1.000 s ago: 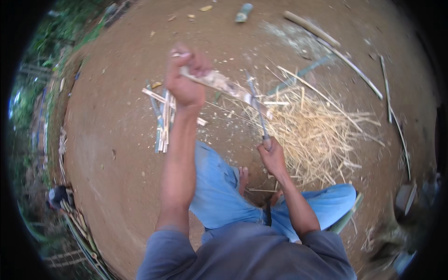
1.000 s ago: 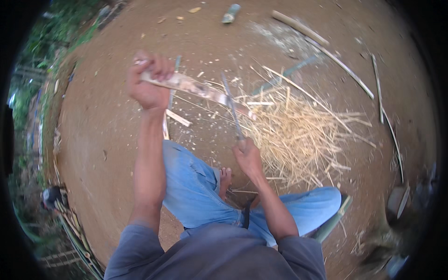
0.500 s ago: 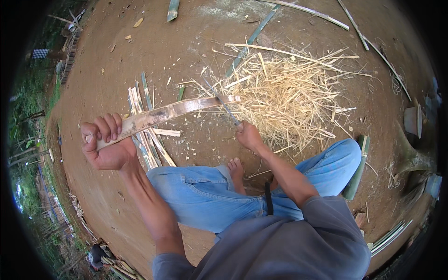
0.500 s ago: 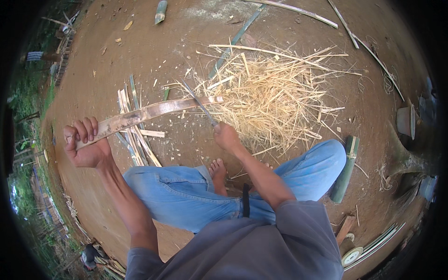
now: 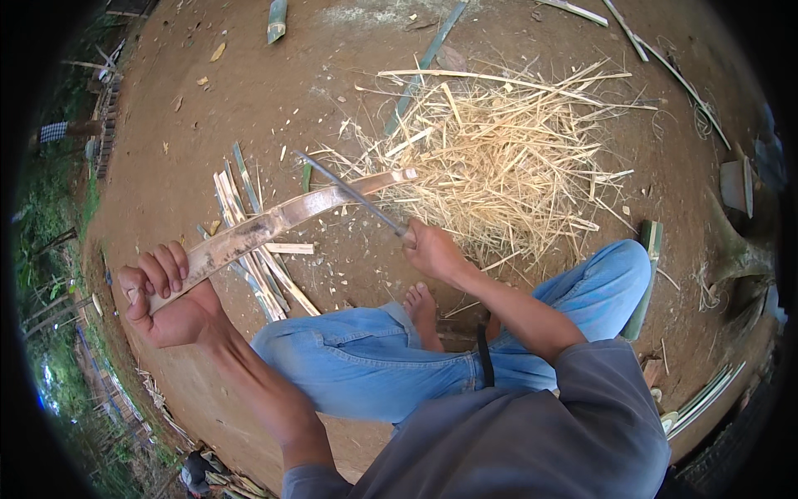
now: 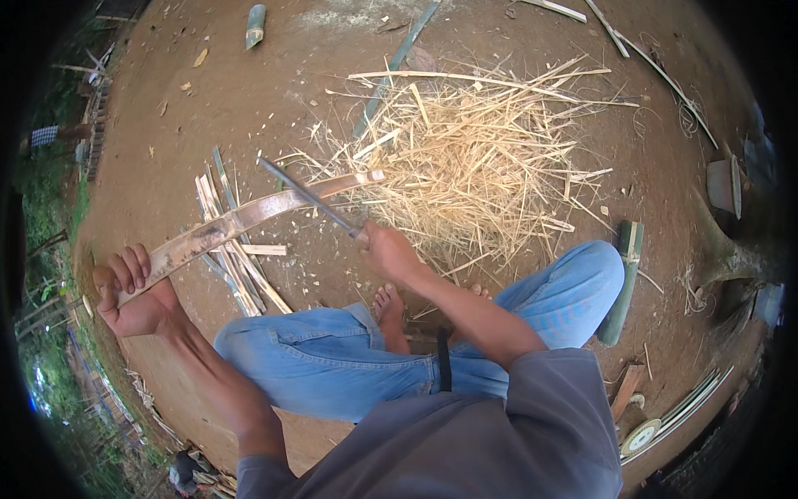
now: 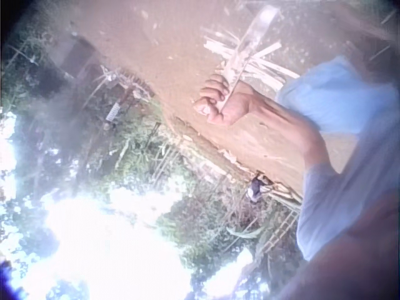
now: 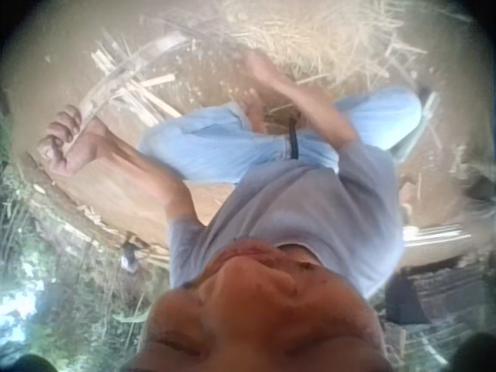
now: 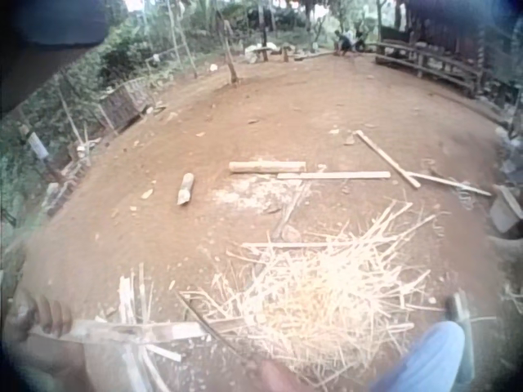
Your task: The person sits on the ground and uses a large knife to split bamboo strips into thinner pieces. They hold the bamboo with one hand and strike it with the knife to separate the layers, creating a pile of thin bamboo slivers.
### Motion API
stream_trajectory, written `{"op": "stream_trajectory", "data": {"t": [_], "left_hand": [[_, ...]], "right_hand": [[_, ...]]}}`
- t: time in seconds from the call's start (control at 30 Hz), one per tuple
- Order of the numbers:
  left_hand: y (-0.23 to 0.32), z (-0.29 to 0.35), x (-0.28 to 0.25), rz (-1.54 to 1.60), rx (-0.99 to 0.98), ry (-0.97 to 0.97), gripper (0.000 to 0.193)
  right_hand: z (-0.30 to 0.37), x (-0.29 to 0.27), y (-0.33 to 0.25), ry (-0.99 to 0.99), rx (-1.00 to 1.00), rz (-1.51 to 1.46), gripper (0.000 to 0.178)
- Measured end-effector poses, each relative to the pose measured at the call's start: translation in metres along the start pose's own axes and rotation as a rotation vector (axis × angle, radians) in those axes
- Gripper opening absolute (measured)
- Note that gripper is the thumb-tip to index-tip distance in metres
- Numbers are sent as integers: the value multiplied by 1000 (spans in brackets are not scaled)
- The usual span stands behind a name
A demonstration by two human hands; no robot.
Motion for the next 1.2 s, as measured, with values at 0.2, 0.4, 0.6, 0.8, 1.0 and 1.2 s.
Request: {"op": "stream_trajectory", "data": {"t": [0.2,0.4,0.6,0.8,1.0,1.2], "left_hand": [[-42,-22,11,-2,-33,-70,19],[-55,-39,13,-17,-45,-30,20],[-90,-35,6,48,-77,-92,21],[-134,-22,-2,35,-97,-47,19],[-147,-21,29,-36,-40,55,14],[-179,-24,30,-54,-64,16,16]], "right_hand": [[-54,-4,118,-43,260,163,27],[-45,-8,115,62,174,51,25],[-65,-21,162,100,297,-46,24],[-61,-41,106,-23,-56,-115,32],[-87,-43,105,-91,-224,-141,33],[-115,-38,222,14,188,-89,29]]}}
Point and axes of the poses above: each hand's wrist, its own z-axis away from the middle knuckle, its own x-axis out of the palm, y = z × x, the point moved 4 cm from there along -z, towards the middle knuckle, and after that the axes turned 3 degrees about z, right-handed, at the moved point
